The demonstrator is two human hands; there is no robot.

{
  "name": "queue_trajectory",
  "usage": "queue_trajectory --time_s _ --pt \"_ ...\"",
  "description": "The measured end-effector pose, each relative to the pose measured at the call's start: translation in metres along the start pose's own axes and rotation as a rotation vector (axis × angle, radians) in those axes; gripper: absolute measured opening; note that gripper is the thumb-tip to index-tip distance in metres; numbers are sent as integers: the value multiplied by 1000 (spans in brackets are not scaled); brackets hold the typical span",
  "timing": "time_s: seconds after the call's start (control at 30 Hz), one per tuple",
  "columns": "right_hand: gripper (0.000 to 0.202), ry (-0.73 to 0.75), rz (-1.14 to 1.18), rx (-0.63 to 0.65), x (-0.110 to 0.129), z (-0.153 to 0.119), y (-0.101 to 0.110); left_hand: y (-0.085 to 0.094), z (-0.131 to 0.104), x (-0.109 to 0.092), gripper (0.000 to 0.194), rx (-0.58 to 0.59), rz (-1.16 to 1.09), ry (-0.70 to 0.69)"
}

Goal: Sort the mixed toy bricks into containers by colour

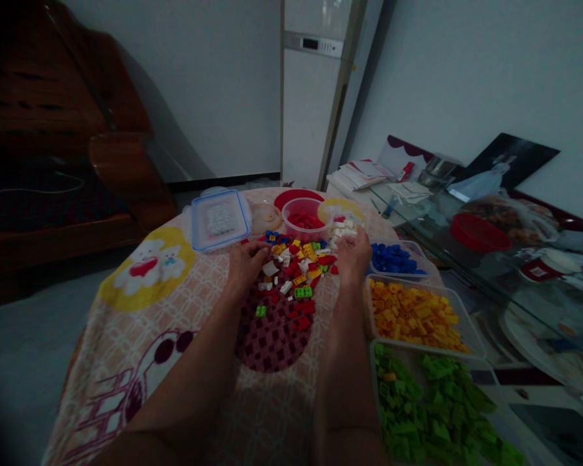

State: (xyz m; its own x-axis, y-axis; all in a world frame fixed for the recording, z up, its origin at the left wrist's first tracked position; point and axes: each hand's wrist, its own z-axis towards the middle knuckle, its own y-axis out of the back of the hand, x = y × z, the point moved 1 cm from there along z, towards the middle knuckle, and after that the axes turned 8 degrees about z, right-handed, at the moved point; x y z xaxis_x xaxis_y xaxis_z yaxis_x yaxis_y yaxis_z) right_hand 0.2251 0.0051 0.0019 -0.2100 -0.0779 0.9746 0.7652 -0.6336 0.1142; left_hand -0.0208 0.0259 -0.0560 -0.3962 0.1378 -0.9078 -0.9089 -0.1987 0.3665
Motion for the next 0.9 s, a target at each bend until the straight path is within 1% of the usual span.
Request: queue_trajectory --time_s 0.07,0.13,0.17,0.23,0.3,0.37,0.47,0.53,0.6,0.7,0.8,0.9 --pt "73 55 30 -43 -6 4 1 -1 1 2 25 3 8 -8" --pt "65 62 35 -29 -8 5 0 -2 1 2 25 2 6 -11" --pt "58 47 30 4 -7 3 -1 -1 1 1 25 -3 5 -8" --pt "46 -1 -6 114 -3 -2 -5 0 0 -1 24 -9 8 2" --pt "34 -40 -83 260 2 -10 -10 3 -1 -5 24 -16 14 11" --pt "25 -46 -188 420 8 -19 -17 5 -2 -8 24 -21 19 10" --pt "20 -11 -408 654 14 -30 -27 7 -2 -10 24 -30 23 9" --pt "21 41 -609 751 18 -36 -32 7 -2 -9 23 -32 26 5" --pt "21 99 -818 783 22 -39 -37 6 -1 -9 23 -25 20 6" --pt "23 126 -1025 763 28 -42 -39 5 -1 -9 23 -15 -15 35" --pt "24 116 -1078 757 30 -43 -38 5 -1 -9 23 -8 -36 40" --pt "26 127 -1055 762 27 -41 -35 5 0 -9 22 -11 -34 29"
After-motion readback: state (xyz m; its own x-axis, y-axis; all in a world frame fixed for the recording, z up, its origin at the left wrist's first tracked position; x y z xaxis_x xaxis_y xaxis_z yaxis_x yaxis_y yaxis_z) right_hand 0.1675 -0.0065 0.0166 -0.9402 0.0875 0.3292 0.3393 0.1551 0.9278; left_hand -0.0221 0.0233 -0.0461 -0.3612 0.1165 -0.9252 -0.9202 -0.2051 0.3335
